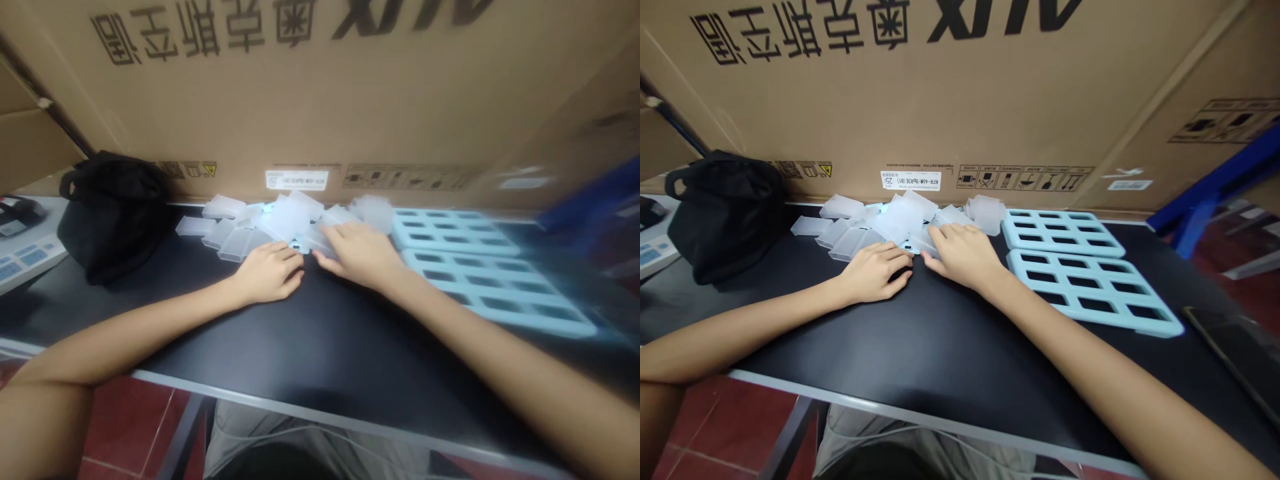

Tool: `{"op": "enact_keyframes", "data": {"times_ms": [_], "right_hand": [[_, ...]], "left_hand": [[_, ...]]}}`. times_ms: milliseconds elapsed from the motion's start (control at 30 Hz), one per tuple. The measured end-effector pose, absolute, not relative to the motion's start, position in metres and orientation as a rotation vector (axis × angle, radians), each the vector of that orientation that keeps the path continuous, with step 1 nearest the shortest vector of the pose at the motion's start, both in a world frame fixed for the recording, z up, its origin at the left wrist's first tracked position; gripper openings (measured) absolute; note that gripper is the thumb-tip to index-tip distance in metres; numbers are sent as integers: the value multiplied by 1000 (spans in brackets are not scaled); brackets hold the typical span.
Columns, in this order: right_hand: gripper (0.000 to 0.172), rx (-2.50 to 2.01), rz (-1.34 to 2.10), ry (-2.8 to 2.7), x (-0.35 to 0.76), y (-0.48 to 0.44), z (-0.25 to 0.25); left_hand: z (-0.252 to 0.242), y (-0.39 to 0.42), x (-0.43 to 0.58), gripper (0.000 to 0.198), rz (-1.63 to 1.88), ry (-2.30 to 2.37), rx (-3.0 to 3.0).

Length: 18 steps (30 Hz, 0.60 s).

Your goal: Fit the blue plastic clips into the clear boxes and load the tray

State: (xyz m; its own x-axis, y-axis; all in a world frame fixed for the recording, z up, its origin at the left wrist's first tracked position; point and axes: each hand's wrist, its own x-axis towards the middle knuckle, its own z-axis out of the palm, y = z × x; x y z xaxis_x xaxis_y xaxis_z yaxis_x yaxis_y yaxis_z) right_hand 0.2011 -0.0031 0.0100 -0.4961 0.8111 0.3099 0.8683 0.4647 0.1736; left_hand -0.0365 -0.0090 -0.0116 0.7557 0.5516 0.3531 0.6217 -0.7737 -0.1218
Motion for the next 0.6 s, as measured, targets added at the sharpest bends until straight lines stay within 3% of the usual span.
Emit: {"op": "enact_keyframes", "data": {"times_ms": [100, 267, 367, 600], "right_hand": [[50, -1598, -303, -2414, 197, 11, 16], [53, -1414, -186, -2107, 213, 25, 32], [51, -1397, -253, -1917, 232, 14, 47], [44, -1388, -64, -1904, 261, -15, 50]], "left_hand": [[-10, -11, -35, 28, -382, -1010, -2657], [-9, -4, -28, 34, -372, -1045, -2549], [-10, 2, -23, 28, -347, -1014, -2561], [-12, -17, -11, 20, -393, -770, -2653]]}}
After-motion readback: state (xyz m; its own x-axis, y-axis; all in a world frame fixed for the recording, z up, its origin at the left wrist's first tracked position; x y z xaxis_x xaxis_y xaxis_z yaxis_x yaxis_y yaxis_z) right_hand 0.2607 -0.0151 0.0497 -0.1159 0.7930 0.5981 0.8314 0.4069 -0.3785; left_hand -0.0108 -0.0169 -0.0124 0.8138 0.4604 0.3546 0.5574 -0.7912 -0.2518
